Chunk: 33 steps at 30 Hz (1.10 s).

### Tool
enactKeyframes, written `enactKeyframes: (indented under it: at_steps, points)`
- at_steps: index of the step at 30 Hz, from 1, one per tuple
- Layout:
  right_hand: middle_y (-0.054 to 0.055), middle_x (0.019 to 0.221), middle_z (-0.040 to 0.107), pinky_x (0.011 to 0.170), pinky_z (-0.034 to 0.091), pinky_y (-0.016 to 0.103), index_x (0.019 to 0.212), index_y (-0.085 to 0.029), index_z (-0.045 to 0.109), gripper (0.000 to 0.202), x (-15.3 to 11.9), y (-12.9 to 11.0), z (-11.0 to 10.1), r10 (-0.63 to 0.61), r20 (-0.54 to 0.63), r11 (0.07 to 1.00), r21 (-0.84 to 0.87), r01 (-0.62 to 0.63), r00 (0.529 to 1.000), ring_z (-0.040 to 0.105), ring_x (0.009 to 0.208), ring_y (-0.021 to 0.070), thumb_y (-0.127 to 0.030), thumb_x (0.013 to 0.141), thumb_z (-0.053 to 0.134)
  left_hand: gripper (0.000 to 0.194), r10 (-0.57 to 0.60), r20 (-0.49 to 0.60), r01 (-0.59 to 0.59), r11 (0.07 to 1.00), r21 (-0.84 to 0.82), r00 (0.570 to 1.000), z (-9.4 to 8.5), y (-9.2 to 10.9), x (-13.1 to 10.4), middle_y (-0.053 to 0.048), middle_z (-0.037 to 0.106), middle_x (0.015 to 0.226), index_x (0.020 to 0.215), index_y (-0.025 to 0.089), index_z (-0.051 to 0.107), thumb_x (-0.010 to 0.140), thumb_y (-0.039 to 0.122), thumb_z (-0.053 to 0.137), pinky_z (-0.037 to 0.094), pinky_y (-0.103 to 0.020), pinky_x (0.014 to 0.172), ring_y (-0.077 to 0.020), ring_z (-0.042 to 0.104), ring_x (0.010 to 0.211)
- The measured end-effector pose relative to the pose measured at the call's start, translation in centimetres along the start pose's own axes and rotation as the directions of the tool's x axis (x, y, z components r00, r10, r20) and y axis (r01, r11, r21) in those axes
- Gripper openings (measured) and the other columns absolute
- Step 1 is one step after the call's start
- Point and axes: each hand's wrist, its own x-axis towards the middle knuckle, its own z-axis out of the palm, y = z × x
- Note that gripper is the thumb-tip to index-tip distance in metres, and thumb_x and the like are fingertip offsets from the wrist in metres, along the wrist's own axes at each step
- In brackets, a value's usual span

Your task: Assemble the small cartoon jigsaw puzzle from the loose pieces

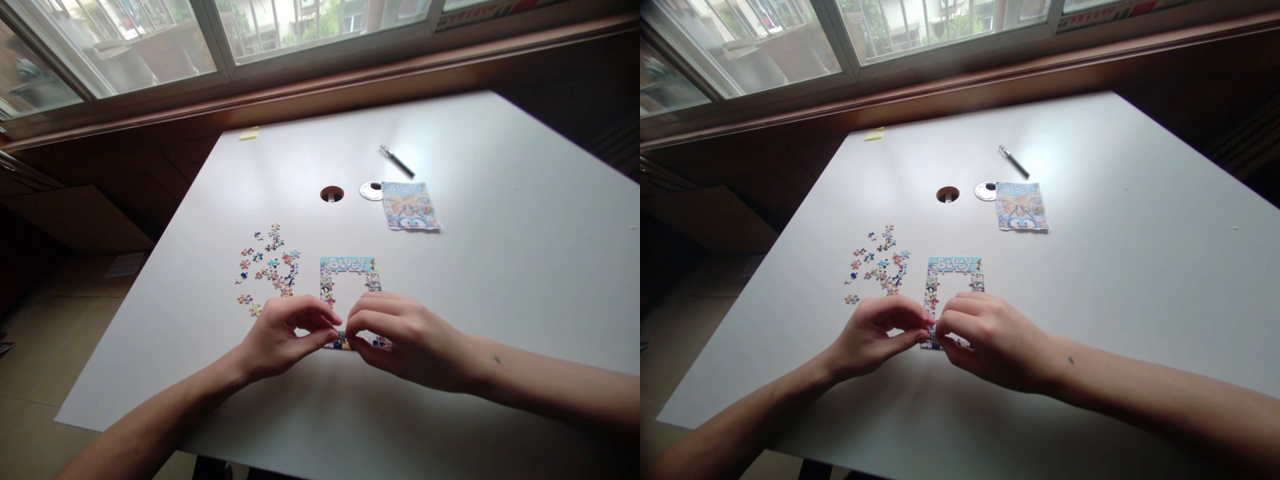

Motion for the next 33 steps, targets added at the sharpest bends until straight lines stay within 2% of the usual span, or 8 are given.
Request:
enactKeyframes:
  at_steps: [2,5,8,9,11,14,20,33]
  points:
    - [0.005,0.079,0.067,0.066,0.048,0.029,0.089,-0.02,0.064,0.01,0.3,0.9,-0.6,0.028,-0.008,1.0,-0.013,-0.028,1.0,0.058,0.071,0.0155,-0.016,0.092,0.056,0.018,0.123,-0.042,-0.114,0.978,0.172,0.991,-0.6,-0.2,0.2,-0.01,0.073,0.101,0.105,0.014,0.069,0.087,0.013,0.069,0.062,-0.03,0.081,-0.0174,0.071,0.09]
    - [0.006,0.083,0.069,0.071,0.05,0.032,0.085,-0.021,0.067,0.007,0.9,3.0,-1.8,0.16,-0.092,0.986,-0.026,-0.163,0.983,0.061,0.077,0.018,-0.018,0.088,0.06,0.015,0.3,-0.075,-0.227,0.841,0.492,0.951,-1.9,-0.6,1.2,-0.008,0.071,0.099,0.101,0.016,0.068,0.088,0.01,0.063,0.057,-0.033,0.084,-0.0177,0.066,0.092]
    - [0.007,0.093,0.068,0.073,0.051,0.034,0.081,-0.021,0.068,0.005,1.5,5.0,-2.2,0.302,-0.158,0.949,-0.043,-0.312,0.94,0.062,0.082,0.0197,-0.021,0.084,0.064,0.014,0.36,0.052,-0.287,0.637,0.715,0.931,-2.9,-1.5,2.7,-0.006,0.072,0.097,0.096,0.018,0.069,0.09,0.011,0.059,0.053,-0.037,0.091,-0.0195,0.063,0.094]
    - [0.007,0.095,0.067,0.077,0.051,0.036,0.08,-0.021,0.068,0.004,1.8,5.5,-2.1,0.294,-0.163,0.949,-0.065,-0.307,0.942,0.062,0.085,0.0208,-0.021,0.083,0.065,0.014,0.362,0.098,-0.302,0.568,0.765,0.927,-3.0,-1.8,3.2,-0.006,0.072,0.099,0.097,0.019,0.069,0.089,0.013,0.059,0.051,-0.039,0.093,-0.0208,0.062,0.097]
    - [0.008,0.098,0.066,0.085,0.05,0.04,0.08,-0.021,0.067,0.004,2.2,6.1,-1.5,0.235,-0.147,0.96,-0.118,-0.253,0.961,0.061,0.093,0.0232,-0.02,0.083,0.066,0.016,0.375,0.113,-0.291,0.459,0.84,0.92,-3.0,-2.5,3.9,-0.006,0.073,0.105,0.102,0.019,0.069,0.089,0.017,0.06,0.048,-0.042,0.098,-0.0238,0.061,0.106]
    - [0.009,0.1,0.065,0.091,0.048,0.045,0.081,-0.021,0.064,0.004,2.6,6.5,-0.5,0.15,-0.154,0.968,-0.179,-0.177,0.977,0.058,0.096,0.0244,-0.019,0.084,0.065,0.021,0.408,0.106,-0.269,0.365,0.891,0.907,-2.6,-3.3,4.0,-0.005,0.073,0.114,0.106,0.02,0.069,0.087,0.019,0.062,0.043,-0.045,0.102,-0.0271,0.059,0.115]
    - [0.008,0.103,0.063,0.094,0.045,0.047,0.082,-0.022,0.062,0.007,2.5,6.8,0.3,0.133,-0.198,0.962,-0.211,-0.175,0.971,0.055,0.099,0.0244,-0.016,0.084,0.065,0.025,0.406,0.157,-0.304,0.33,0.894,0.901,-2.5,-3.6,3.5,-0.003,0.073,0.119,0.11,0.021,0.069,0.085,0.018,0.064,0.038,-0.047,0.107,-0.0285,0.058,0.12]
    - [0.008,0.101,0.064,0.094,0.045,0.046,0.083,-0.022,0.062,0.006,2.5,6.8,0.3,0.153,-0.19,0.967,-0.173,-0.187,0.97,0.056,0.096,0.0238,-0.017,0.084,0.064,0.024,0.364,0.195,-0.319,0.319,0.893,0.911,-2.4,-3.2,3.7,-0.004,0.073,0.117,0.111,0.021,0.068,0.088,0.019,0.06,0.034,-0.048,0.108,-0.0258,0.061,0.113]
